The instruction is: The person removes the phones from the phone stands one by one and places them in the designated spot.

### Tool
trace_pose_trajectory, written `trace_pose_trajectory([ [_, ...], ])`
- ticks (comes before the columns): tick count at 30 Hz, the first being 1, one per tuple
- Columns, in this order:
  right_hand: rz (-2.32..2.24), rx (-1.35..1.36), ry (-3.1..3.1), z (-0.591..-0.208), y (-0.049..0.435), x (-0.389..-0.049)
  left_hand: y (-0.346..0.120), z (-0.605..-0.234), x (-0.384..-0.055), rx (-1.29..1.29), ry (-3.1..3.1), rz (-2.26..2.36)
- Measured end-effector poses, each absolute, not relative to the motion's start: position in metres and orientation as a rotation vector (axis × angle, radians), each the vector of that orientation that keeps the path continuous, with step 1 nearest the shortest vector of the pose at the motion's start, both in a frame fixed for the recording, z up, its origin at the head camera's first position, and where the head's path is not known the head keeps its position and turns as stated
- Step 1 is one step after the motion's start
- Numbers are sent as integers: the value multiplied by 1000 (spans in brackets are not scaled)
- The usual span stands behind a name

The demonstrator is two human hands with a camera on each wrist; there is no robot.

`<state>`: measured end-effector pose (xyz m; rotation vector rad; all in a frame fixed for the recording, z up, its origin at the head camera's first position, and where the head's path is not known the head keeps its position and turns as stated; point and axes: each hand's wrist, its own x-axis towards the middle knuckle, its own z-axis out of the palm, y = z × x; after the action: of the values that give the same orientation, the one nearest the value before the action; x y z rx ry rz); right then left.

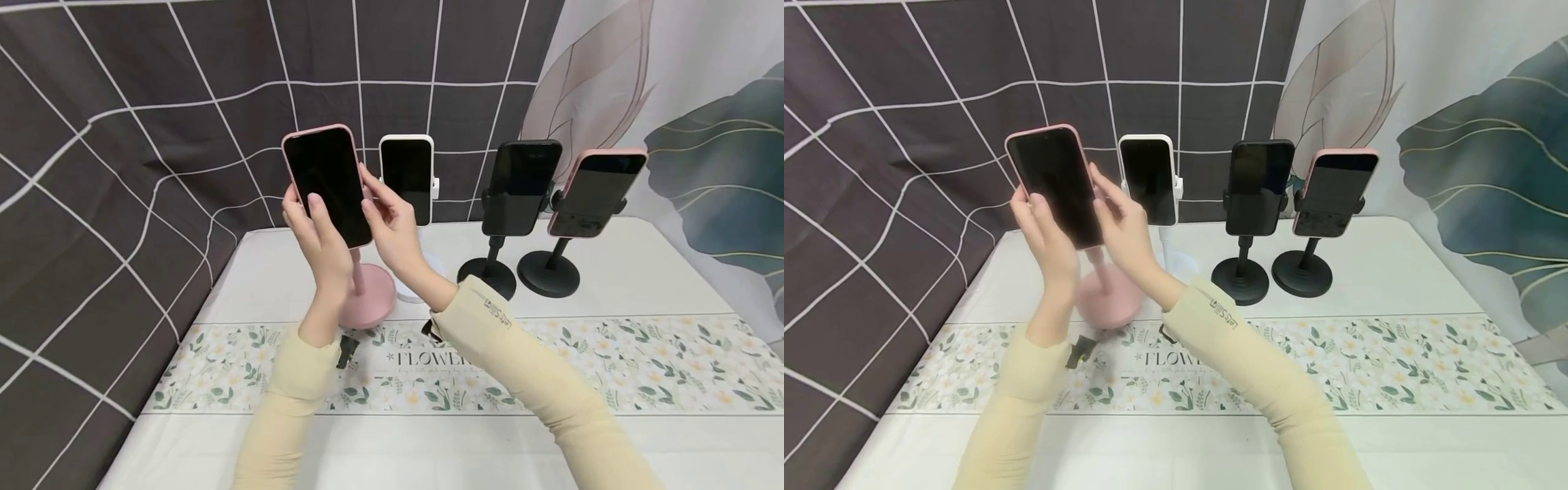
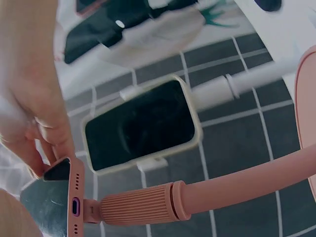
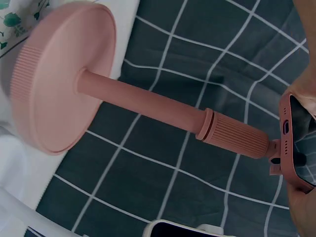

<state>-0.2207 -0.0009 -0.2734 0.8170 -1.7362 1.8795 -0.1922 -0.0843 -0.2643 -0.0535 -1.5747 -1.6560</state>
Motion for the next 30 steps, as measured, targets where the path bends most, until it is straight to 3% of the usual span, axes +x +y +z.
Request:
trace_pose_trajectory([
  [16,1957,718,-1644,-286,56,-177,-44,-275,-155,-303,-1608,-1847],
  [30,1922,630,-1610,-309,92,-165,-14,-297,-149,-406,-1630,-1967],
])
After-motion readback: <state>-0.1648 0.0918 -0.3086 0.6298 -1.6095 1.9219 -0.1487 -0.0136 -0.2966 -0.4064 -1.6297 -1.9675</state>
